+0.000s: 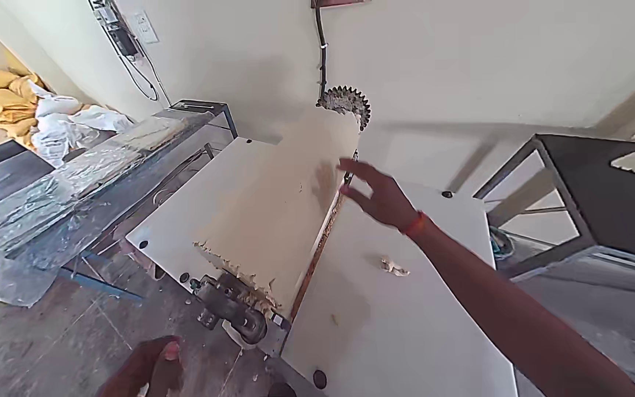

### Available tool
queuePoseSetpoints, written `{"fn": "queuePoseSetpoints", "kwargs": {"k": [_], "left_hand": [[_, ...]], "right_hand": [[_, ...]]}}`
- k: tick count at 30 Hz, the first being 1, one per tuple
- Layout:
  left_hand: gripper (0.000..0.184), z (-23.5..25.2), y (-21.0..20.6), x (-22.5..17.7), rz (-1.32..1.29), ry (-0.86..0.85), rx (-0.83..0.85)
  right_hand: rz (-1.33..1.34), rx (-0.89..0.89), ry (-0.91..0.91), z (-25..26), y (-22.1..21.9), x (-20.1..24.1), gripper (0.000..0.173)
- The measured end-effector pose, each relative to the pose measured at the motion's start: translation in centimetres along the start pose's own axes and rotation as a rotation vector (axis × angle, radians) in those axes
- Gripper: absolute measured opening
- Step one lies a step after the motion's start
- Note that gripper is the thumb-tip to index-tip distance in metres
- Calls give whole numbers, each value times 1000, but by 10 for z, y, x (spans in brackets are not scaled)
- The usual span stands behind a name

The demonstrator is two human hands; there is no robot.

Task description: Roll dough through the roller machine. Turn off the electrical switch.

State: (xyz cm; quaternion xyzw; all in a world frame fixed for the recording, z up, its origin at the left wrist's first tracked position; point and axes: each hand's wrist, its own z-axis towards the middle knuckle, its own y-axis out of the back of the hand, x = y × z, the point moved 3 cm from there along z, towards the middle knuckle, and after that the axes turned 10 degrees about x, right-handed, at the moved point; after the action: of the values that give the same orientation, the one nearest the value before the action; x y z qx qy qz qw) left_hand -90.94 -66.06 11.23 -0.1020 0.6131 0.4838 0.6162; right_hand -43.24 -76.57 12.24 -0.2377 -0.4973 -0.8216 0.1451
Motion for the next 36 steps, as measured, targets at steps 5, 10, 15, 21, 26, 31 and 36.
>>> {"fn": "queuePoseSetpoints", "kwargs": {"k": [5,10,15,21,26,31,36], "left_hand": [[34,73,-6,-42,171,-463,127],[44,139,-8,-34,157,-511,364],[40,193,2,-16,77,-543,422],[44,204,-39,-9,95,-559,502],[53,205,-45,-6,215,-570,464],[54,204,-46,-5,194,-567,452],[55,204,-44,-2,181,-559,454]], "right_hand": [[-78,93,-411,149,24,-71,70],[-188,134,-538,199,34,-108,66],[-158,145,-563,203,40,-123,64],[-240,217,-604,210,47,-122,71],[-305,388,-599,235,48,-137,67],[-118,236,-431,220,40,-142,49],[12,153,-303,209,48,-142,36]]}}
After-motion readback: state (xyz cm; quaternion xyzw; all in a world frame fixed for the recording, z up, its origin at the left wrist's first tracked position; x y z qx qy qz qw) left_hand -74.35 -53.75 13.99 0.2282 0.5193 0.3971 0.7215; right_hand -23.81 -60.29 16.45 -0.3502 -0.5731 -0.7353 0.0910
